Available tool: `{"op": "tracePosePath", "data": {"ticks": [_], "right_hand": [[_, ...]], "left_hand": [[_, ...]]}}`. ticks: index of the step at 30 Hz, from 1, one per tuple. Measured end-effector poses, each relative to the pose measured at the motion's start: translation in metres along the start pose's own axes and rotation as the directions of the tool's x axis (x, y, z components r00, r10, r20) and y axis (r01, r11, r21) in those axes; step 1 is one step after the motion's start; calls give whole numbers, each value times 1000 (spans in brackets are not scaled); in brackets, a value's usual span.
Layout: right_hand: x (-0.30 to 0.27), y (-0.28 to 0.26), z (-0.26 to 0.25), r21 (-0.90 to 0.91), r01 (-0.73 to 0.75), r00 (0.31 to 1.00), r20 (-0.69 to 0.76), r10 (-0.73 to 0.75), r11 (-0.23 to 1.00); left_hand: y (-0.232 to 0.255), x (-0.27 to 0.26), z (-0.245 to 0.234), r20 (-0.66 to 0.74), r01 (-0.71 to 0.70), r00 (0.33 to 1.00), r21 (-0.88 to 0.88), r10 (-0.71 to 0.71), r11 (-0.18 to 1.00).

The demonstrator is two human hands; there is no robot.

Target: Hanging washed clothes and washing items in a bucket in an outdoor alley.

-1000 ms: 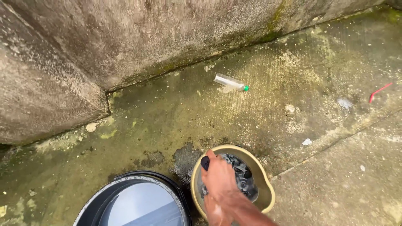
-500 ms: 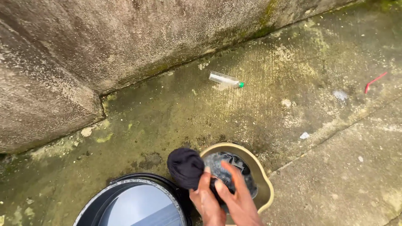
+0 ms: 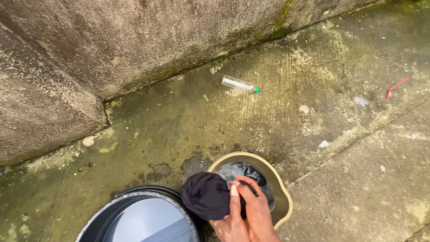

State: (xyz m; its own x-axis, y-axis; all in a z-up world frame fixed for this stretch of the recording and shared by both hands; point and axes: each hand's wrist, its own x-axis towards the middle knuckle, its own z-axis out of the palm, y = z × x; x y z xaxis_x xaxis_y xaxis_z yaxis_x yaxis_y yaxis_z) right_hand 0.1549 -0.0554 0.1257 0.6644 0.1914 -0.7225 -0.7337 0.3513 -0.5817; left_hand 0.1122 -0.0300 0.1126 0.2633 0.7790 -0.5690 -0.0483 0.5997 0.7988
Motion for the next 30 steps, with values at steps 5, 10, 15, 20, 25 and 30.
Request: {"op": "tracePosePath", "data": {"ticks": [5,10,15,20,25,30], "right_hand": [[13,-8,7,172,-210,961,-145,235,963],[16,34,-32,-64,-180,967,-193,164,982],[70,21,-52,-344,-128,973,-227,49,930],[78,4,-50,-617,-98,970,-234,-63,781],[66,-26,-33,-720,-55,965,-215,-148,692],[6,-67,2,-711,-54,980,-174,-101,701]], "left_hand": [[-82,20,-15,-38,-213,975,105,218,971],[-114,35,-34,36,-549,827,260,561,794],[-105,44,-40,363,-739,674,345,644,579],[-117,38,-39,359,-701,711,426,605,572],[-105,36,-23,370,-750,655,424,659,507],[26,-6,11,329,-443,884,370,331,817]]}}
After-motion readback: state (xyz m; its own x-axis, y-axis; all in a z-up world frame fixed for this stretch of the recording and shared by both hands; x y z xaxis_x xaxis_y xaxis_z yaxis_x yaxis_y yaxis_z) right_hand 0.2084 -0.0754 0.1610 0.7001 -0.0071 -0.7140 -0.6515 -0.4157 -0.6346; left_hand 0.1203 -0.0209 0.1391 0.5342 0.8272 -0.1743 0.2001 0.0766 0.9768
